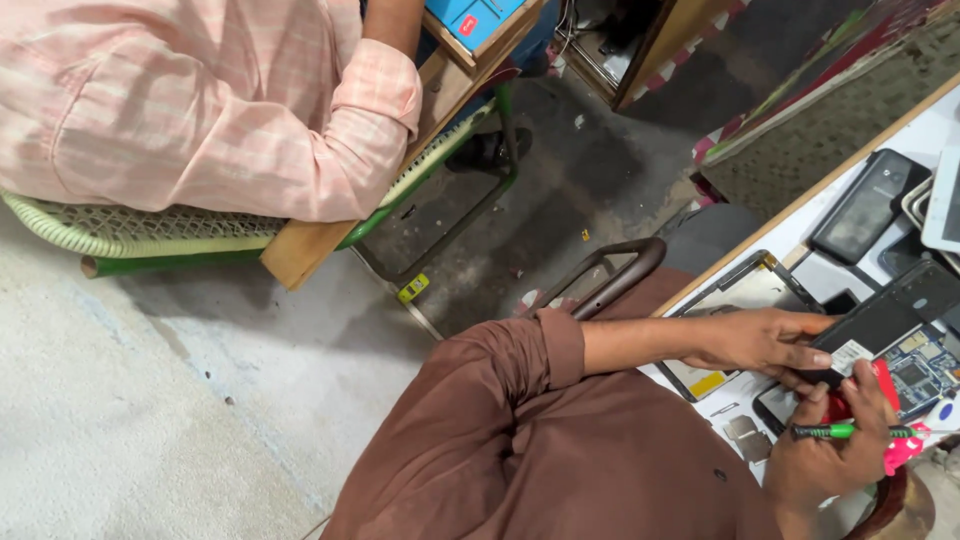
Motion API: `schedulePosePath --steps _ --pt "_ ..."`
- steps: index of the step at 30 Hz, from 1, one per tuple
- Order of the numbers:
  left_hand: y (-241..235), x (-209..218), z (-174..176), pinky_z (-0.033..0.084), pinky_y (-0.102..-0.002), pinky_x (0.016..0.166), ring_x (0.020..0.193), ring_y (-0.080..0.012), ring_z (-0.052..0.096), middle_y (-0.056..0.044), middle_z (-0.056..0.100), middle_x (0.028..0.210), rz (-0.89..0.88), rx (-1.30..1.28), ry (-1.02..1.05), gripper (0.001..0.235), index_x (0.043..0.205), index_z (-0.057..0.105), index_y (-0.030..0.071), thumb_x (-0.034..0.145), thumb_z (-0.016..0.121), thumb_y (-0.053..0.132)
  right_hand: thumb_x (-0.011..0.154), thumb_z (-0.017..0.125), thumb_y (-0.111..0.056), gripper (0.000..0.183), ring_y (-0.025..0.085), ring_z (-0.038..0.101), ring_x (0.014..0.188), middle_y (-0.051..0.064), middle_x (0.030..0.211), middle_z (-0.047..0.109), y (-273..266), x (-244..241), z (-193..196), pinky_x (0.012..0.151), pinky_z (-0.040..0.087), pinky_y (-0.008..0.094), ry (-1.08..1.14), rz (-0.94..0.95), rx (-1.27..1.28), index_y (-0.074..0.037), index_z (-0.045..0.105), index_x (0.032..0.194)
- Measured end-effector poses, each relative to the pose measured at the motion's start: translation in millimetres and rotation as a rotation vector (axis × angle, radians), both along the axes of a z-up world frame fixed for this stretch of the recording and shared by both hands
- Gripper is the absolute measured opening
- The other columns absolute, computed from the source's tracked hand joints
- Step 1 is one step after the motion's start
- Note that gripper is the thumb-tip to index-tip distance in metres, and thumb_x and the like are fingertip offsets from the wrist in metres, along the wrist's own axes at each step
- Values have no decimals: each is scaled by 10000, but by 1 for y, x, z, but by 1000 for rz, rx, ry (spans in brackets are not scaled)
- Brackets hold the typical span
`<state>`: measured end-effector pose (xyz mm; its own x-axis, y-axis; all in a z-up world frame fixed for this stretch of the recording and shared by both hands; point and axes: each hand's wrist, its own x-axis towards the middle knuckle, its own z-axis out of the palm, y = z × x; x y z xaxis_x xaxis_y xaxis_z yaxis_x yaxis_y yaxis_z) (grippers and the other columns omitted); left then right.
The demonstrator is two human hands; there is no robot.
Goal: The person uses a screwdriver to remove screws from the back of a smartphone. They hold the device, unscrew fasteners, and place the screws on the workbench.
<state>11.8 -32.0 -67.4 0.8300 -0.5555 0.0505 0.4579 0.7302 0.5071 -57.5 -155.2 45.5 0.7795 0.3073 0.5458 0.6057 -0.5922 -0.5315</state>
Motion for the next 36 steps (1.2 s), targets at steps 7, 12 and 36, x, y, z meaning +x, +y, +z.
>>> schedulePosePath --steps 7,12,36 --pt "-2 1 -7 568 -356 952 1136 -171 624 -80 580 1364 15 30 -49 695 1647 316 79 1061 638 271 1141 678 56 188 361 576 1339 264 1442 601 0 -1 -3 1207 479 407 49 26 59 98 572 1290" --pt "2 2 -5 566 -356 955 1136 -171 617 -90 588 1352 6 35 -49 648 1632 364 72 1078 624 284 1134 680 48 201 351 588 1352 268 1445 595 2 -3 -4 1203 488 399 73 -2 51 104 570 1292" --pt "9 -9 9 566 -380 1021 1219 -171 580 -65 567 1396 69 39 -9 587 1611 380 56 1084 611 174 1129 716 52 176 336 608 1298 238 1462 652 -15 6 -14 1185 519 391 53 -18 18 84 623 1275"
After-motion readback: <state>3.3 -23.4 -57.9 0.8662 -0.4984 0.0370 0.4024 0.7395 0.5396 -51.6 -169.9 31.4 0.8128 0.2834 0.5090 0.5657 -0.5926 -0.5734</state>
